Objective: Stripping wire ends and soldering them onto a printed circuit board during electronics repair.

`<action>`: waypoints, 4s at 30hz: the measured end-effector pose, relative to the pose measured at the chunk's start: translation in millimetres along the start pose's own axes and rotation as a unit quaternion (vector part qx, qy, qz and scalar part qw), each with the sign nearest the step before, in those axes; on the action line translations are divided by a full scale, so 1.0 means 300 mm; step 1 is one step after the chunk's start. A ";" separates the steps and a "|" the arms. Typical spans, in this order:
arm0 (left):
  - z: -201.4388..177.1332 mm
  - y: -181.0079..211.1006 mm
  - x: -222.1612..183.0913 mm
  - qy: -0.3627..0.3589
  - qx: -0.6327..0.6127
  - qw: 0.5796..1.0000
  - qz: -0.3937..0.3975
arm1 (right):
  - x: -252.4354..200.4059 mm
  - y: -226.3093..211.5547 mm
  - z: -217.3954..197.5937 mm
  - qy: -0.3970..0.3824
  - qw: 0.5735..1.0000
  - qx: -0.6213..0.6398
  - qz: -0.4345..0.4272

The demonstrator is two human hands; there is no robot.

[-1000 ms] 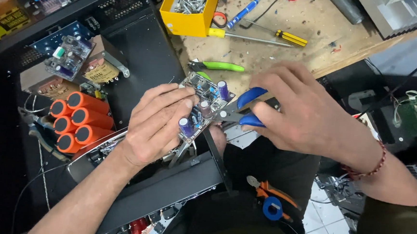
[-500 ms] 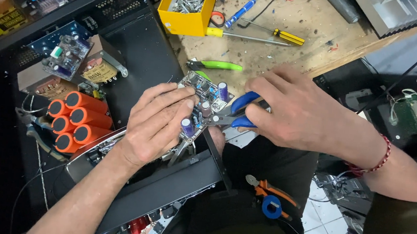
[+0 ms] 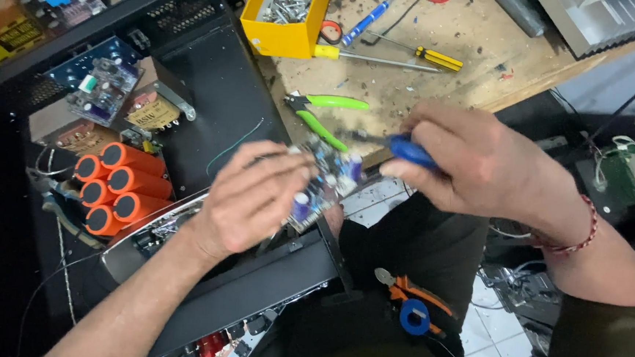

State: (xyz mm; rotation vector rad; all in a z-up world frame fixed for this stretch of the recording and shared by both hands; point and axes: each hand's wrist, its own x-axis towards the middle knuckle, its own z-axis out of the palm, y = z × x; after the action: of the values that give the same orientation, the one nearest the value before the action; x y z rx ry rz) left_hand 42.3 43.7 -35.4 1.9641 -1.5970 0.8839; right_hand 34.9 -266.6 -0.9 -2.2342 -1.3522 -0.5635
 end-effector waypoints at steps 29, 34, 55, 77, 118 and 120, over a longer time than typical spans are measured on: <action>0.043 -0.092 0.157 -0.188 0.174 0.966 -0.040 | -0.063 -0.020 0.080 -0.002 0.972 0.095 0.215; 0.121 -0.163 0.156 -0.240 0.237 0.941 -0.013 | -0.093 0.002 0.084 0.046 0.961 0.154 0.224; 0.060 -0.164 0.240 -0.465 -0.097 0.809 -0.346 | -0.143 0.038 0.193 0.092 0.979 -0.040 0.179; -0.016 -0.020 0.187 -0.274 0.074 0.946 -0.157 | -0.171 0.042 0.258 -0.102 0.807 0.273 0.514; 0.014 -0.037 0.150 -0.250 0.066 0.950 -0.177 | -0.316 0.116 0.166 -0.220 0.922 0.017 0.319; 0.014 -0.037 0.150 -0.249 0.061 0.950 -0.179 | -0.324 0.127 0.152 -0.212 0.939 -0.048 0.267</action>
State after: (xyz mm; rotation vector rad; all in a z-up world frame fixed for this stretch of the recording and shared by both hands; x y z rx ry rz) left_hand 59.5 12.6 -5.4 2.6080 -1.3717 0.3632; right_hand 31.7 -324.3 -99.1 -2.7596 -0.8260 0.0527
